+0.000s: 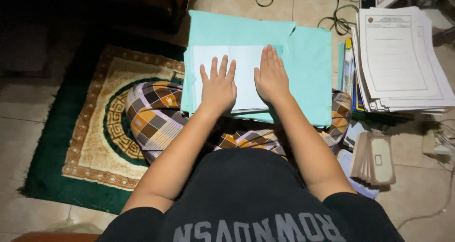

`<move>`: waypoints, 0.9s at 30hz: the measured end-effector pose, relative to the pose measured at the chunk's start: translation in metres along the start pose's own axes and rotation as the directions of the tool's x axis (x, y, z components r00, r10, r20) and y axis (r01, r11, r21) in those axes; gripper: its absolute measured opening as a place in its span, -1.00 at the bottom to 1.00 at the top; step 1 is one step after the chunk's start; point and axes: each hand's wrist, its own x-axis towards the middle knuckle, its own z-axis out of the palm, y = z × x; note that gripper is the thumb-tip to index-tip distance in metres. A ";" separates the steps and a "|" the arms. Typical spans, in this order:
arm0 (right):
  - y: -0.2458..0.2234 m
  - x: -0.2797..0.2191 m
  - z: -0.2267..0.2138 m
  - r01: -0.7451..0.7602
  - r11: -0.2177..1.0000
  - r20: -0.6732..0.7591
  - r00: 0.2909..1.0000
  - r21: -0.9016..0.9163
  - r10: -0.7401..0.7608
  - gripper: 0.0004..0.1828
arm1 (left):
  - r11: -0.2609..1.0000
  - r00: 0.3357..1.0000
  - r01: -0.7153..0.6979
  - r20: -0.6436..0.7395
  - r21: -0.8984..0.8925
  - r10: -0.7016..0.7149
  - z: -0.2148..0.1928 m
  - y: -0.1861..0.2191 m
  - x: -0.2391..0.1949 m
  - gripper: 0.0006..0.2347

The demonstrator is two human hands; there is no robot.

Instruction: Folding paper invitations and inserting them into light blue folders.

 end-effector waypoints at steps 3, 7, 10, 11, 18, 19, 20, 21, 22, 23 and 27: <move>-0.009 -0.002 -0.006 0.003 1.000 -0.030 1.000 -0.002 -0.004 -0.28 | 0.997 0.999 0.008 0.031 0.081 -0.010 0.004 0.010 0.012 -0.47; -0.008 -0.011 -0.003 -0.007 1.000 0.000 1.000 -0.012 0.007 -0.28 | 0.996 1.000 -0.024 -0.008 0.084 0.025 0.016 0.015 0.040 -0.48; -0.010 -0.020 -0.009 0.040 0.999 -0.028 0.999 -0.025 -0.041 -0.30 | 0.998 0.997 0.051 -0.053 -0.022 -0.052 -0.001 0.018 0.053 -0.48; -0.009 -0.030 -0.007 0.052 0.998 -0.007 0.999 -0.029 -0.053 -0.29 | 0.996 0.995 0.087 -0.053 -0.030 -0.089 -0.006 0.019 0.054 -0.49; -0.014 -0.079 -0.012 0.035 0.999 0.078 0.996 -0.003 -0.034 -0.26 | 0.992 0.993 0.117 -0.008 -0.043 -0.118 -0.017 0.024 0.049 -0.50; -0.010 -0.065 -0.007 0.027 1.000 0.081 0.996 0.001 -0.027 -0.26 | 0.993 0.994 0.113 -0.001 -0.040 -0.113 -0.015 0.025 0.047 -0.50; -0.006 -0.047 -0.003 0.033 0.999 0.043 0.999 -0.014 -0.032 -0.26 | 0.994 0.995 0.104 0.006 -0.044 -0.104 -0.015 0.024 0.047 -0.49; -0.003 -0.030 0.000 0.037 0.999 0.004 0.999 -0.030 -0.037 -0.27 | 0.994 0.995 0.095 0.013 -0.047 -0.095 -0.016 0.023 0.047 -0.49; -0.001 -0.015 -0.001 0.037 0.999 0.002 0.999 -0.029 -0.037 -0.27 | 0.994 0.995 0.095 0.011 -0.045 -0.094 -0.016 0.023 0.047 -0.49; 0.001 0.001 -0.001 0.027 0.999 -0.004 1.000 -0.025 -0.027 -0.27 | 0.995 0.996 0.089 0.012 -0.051 -0.088 -0.017 0.022 0.048 -0.49; -0.003 0.014 -0.009 0.004 1.000 -0.008 1.000 -0.008 -0.004 -0.28 | 0.994 0.996 0.091 0.012 -0.064 -0.090 -0.015 0.022 0.047 -0.49</move>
